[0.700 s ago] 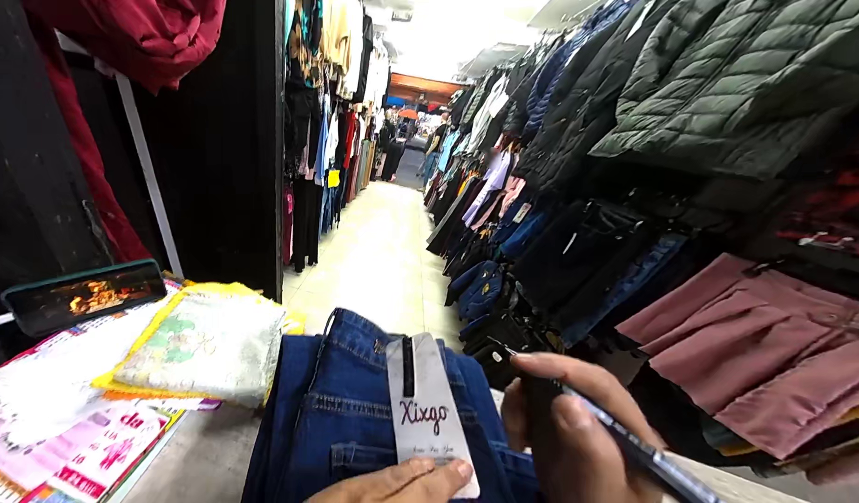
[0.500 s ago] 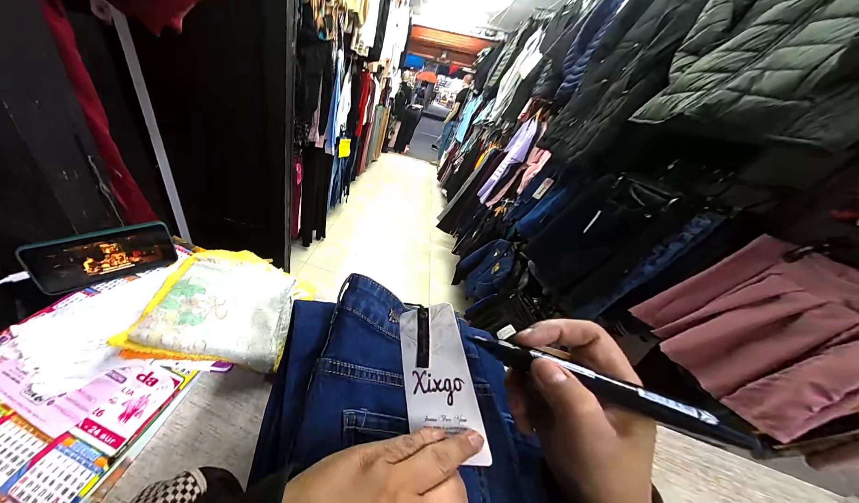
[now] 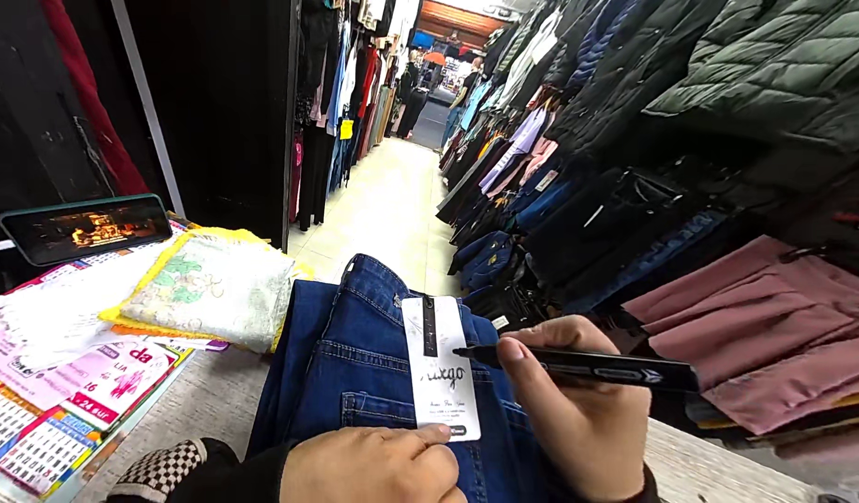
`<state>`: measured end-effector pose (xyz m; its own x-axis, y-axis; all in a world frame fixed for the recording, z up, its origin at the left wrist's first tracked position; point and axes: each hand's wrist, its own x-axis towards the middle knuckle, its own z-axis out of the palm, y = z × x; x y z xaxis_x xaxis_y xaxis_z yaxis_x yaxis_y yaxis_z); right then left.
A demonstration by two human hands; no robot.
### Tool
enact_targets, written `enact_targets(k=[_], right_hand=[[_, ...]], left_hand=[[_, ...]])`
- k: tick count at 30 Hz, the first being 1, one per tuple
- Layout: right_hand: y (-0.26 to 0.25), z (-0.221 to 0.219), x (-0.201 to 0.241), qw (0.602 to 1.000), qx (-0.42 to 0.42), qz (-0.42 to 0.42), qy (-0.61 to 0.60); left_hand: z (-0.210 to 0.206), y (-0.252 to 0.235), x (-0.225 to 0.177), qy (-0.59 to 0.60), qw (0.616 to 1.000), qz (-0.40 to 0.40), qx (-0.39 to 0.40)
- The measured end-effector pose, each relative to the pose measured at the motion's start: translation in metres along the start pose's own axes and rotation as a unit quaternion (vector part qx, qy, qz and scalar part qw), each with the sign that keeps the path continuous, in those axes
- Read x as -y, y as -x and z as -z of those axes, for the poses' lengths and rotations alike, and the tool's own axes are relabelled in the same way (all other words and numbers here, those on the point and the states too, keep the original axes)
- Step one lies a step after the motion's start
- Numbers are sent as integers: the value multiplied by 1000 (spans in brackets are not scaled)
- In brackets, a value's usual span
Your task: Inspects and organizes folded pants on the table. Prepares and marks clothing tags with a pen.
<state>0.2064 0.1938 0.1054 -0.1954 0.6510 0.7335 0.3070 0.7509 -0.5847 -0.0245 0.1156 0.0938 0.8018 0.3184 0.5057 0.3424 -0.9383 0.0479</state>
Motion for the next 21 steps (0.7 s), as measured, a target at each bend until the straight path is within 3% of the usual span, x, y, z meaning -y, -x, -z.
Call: enact_targets(k=[21], right_hand=[[-1, -11, -15, 999, 10, -1, 53]], left_hand=[[-2, 1, 3, 20, 1000, 2, -3]])
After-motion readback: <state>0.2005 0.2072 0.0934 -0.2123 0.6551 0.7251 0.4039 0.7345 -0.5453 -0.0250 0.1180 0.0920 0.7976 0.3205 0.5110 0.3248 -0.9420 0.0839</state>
